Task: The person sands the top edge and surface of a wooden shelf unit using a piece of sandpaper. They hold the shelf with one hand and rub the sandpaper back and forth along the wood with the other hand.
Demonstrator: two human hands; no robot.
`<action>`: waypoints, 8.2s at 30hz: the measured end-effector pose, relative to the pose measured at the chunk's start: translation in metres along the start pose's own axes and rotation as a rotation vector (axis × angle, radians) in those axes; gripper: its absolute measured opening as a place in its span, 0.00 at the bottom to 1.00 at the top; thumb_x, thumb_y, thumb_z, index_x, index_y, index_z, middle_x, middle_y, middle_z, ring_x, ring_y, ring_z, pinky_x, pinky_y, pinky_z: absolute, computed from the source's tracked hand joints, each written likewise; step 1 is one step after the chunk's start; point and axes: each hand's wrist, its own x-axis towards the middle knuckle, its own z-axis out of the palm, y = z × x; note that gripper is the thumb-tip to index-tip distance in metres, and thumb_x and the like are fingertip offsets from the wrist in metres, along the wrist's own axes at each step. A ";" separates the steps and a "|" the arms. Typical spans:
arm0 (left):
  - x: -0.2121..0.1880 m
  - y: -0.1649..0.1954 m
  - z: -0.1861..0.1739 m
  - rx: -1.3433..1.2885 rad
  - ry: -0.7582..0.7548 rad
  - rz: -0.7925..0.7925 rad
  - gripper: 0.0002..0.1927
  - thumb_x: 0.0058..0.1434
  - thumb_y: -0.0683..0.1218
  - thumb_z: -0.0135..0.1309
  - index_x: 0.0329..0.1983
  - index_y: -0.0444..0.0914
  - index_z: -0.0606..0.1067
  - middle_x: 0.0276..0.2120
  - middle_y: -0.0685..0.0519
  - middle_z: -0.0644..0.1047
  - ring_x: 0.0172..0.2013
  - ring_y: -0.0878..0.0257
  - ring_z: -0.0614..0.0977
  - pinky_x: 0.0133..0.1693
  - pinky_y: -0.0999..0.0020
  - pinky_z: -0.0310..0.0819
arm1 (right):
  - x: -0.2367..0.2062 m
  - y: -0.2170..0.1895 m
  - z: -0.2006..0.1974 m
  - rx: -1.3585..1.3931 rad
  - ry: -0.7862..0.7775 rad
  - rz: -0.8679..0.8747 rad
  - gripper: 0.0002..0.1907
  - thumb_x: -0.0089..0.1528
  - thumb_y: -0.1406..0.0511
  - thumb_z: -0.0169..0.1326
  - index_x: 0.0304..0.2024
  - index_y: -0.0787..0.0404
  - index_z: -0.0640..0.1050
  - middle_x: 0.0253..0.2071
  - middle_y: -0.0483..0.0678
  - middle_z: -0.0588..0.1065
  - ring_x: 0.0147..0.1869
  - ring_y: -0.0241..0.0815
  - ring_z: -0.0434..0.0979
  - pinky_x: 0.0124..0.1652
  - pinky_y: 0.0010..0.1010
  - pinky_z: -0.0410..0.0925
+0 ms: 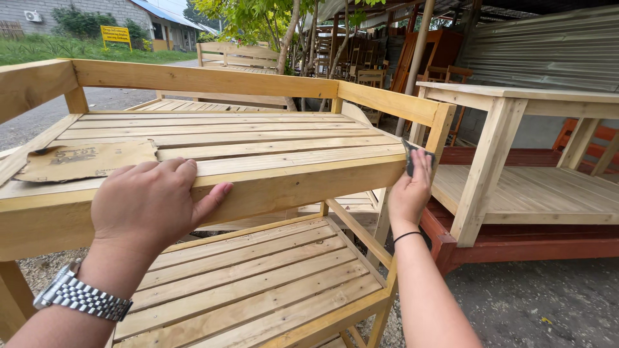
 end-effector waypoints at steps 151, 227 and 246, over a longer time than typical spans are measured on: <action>0.013 0.009 0.010 -0.195 -0.273 0.304 0.40 0.48 0.63 0.65 0.60 0.42 0.69 0.47 0.54 0.76 0.47 0.59 0.79 0.49 0.64 0.73 | -0.047 -0.094 0.011 -0.149 -0.185 -0.433 0.23 0.73 0.62 0.41 0.71 0.58 0.68 0.72 0.50 0.67 0.78 0.48 0.61 0.75 0.53 0.45; 0.009 0.008 0.015 -0.194 -0.058 0.317 0.38 0.42 0.65 0.68 0.48 0.36 0.73 0.42 0.52 0.79 0.43 0.58 0.82 0.46 0.64 0.75 | 0.025 -0.020 -0.003 -0.211 -0.273 -0.238 0.21 0.76 0.62 0.36 0.60 0.65 0.77 0.64 0.56 0.74 0.72 0.54 0.68 0.72 0.47 0.54; -0.043 -0.056 -0.002 -0.315 0.674 -0.378 0.27 0.58 0.50 0.58 0.58 0.35 0.69 0.53 0.40 0.73 0.54 0.49 0.76 0.60 0.54 0.64 | -0.052 -0.186 0.008 -0.054 -0.337 -0.384 0.16 0.71 0.62 0.43 0.50 0.61 0.80 0.51 0.52 0.79 0.61 0.52 0.76 0.67 0.52 0.58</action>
